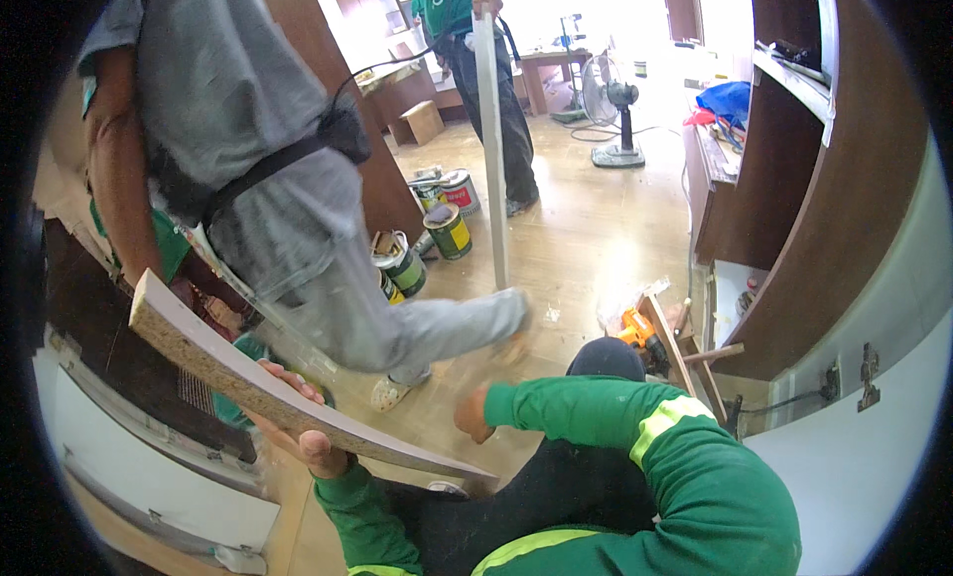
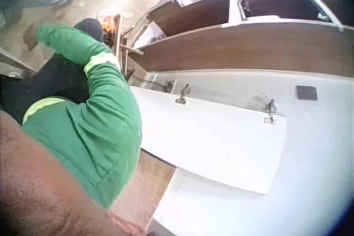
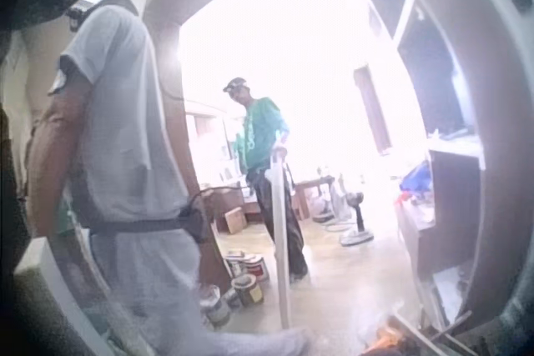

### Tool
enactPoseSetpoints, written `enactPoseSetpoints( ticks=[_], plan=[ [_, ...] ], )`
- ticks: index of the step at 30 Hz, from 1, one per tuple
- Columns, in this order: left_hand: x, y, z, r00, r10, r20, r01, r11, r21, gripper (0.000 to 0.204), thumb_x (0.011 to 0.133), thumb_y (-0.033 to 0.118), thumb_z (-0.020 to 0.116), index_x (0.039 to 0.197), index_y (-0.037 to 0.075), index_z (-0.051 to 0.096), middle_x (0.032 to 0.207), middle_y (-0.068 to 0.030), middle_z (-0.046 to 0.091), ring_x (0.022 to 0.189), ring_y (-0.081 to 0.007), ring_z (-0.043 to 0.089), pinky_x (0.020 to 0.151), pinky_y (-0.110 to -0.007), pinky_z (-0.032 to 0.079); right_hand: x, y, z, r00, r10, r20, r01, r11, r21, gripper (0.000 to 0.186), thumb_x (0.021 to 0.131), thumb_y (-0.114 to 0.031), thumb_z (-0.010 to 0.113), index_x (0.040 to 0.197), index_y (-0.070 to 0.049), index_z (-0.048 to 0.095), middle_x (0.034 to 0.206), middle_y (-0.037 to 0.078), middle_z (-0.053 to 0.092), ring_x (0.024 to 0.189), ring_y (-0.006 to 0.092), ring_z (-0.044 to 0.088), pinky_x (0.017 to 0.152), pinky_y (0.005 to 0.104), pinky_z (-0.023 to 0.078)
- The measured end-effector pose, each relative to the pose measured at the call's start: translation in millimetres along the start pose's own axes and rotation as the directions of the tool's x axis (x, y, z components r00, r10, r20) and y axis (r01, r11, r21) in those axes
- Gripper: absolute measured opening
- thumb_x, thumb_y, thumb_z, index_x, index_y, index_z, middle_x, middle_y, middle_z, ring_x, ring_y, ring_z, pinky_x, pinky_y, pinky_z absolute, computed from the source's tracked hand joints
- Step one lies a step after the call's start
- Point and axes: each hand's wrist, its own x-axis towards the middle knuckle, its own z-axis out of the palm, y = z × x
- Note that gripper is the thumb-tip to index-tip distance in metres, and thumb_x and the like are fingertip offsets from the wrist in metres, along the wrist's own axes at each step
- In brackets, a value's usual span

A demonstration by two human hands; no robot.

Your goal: The person sits on the floor and uses a hand saw to cut a long white wooden strip. After cutting, they lift the strip, walk to a nearby cabinet, and place the cut piece inside.

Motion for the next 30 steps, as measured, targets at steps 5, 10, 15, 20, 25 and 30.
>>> enactPoseSetpoints(
  ticks=[5, 10, 15, 20, 25, 30],
  plan=[
    [14.8, 9.1, -2.6, 0.998, 0.050, 0.041, -0.056, 0.982, 0.180, 0.153, 0.053, 0.084, 0.089, 0.163, 0.000, 0.024, 0.150, -0.0156, 0.045, 0.127, -0.0266, 0.054, 0.104, -0.039, 0.047, -13.3, -9.8, -16.6, 1.000, -0.014, 0.010, 0.014, 0.999, 0.034, 0.050, 0.088, -0.036, 0.070, 0.124, -0.001, 0.072, 0.116, 0.022, 0.075, 0.109, 0.0413, 0.071, 0.092, 0.0535, 0.057],
    [14.6, -0.1, 7.8, 0.997, -0.060, 0.043, 0.054, 0.992, 0.115, 0.157, 0.049, 0.081, 0.092, 0.164, 0.001, 0.021, 0.158, -0.0179, 0.036, 0.145, -0.0321, 0.041, 0.119, -0.045, 0.036, -42.7, 65.6, -20.8, 0.927, 0.155, -0.343, -0.060, 0.961, 0.271, 0.061, 0.097, -0.043, 0.069, 0.144, -0.004, 0.058, 0.116, 0.022, 0.074, 0.108, 0.0400, 0.071, 0.093, 0.0510, 0.056],
    [12.8, -10.2, -5.5, 0.989, 0.052, 0.140, -0.091, 0.954, 0.286, 0.144, 0.069, 0.094, 0.070, 0.163, -0.004, 0.022, 0.158, -0.0227, 0.038, 0.147, -0.0331, 0.039, 0.121, -0.046, 0.032, -129.3, 119.4, -97.8, 0.136, 0.512, -0.848, 0.077, 0.848, 0.524, 0.046, 0.099, -0.038, 0.072, 0.125, -0.001, 0.060, 0.100, 0.019, 0.068, 0.094, 0.0339, 0.067, 0.084, 0.0464, 0.054],
    [5.1, -12.4, -5.6, 0.997, 0.053, 0.053, -0.066, 0.951, 0.301, 0.153, 0.062, 0.093, 0.077, 0.165, -0.003, 0.015, 0.159, -0.0235, 0.034, 0.149, -0.0361, 0.035, 0.122, -0.049, 0.031, -234.8, 211.8, -179.9, -0.464, 0.477, -0.747, -0.078, 0.818, 0.571, 0.086, 0.094, -0.053, 0.076, 0.142, 0.011, 0.044, 0.128, 0.032, 0.057, 0.118, 0.0410, 0.058, 0.101, 0.0499, 0.049],
    [5.4, -10.3, -14.3, 0.999, 0.033, -0.003, -0.031, 0.954, 0.298, 0.157, 0.059, 0.093, 0.078, 0.165, -0.003, 0.014, 0.160, -0.0246, 0.031, 0.150, -0.0368, 0.034, 0.123, -0.049, 0.030, -275.2, 299.8, -256.9, -0.441, 0.643, -0.626, -0.083, 0.666, 0.742, 0.136, 0.079, -0.078, 0.078, 0.155, 0.021, 0.023, 0.155, 0.046, 0.035, 0.149, 0.0543, 0.037, 0.124, 0.0517, 0.034],
    [4.9, -17.9, -36.5, 0.996, 0.076, 0.052, -0.090, 0.928, 0.363, 0.149, 0.062, 0.087, 0.081, 0.165, -0.002, 0.020, 0.136, -0.0096, 0.054, 0.119, -0.0223, 0.059, 0.099, -0.037, 0.051, -276.9, 358.3, -299.5, -0.303, 0.727, -0.616, 0.024, 0.652, 0.757, 0.139, 0.076, -0.074, 0.082, 0.155, 0.022, 0.020, 0.148, 0.040, 0.046, 0.136, 0.0412, 0.055, 0.113, 0.0452, 0.048]
  ],
)
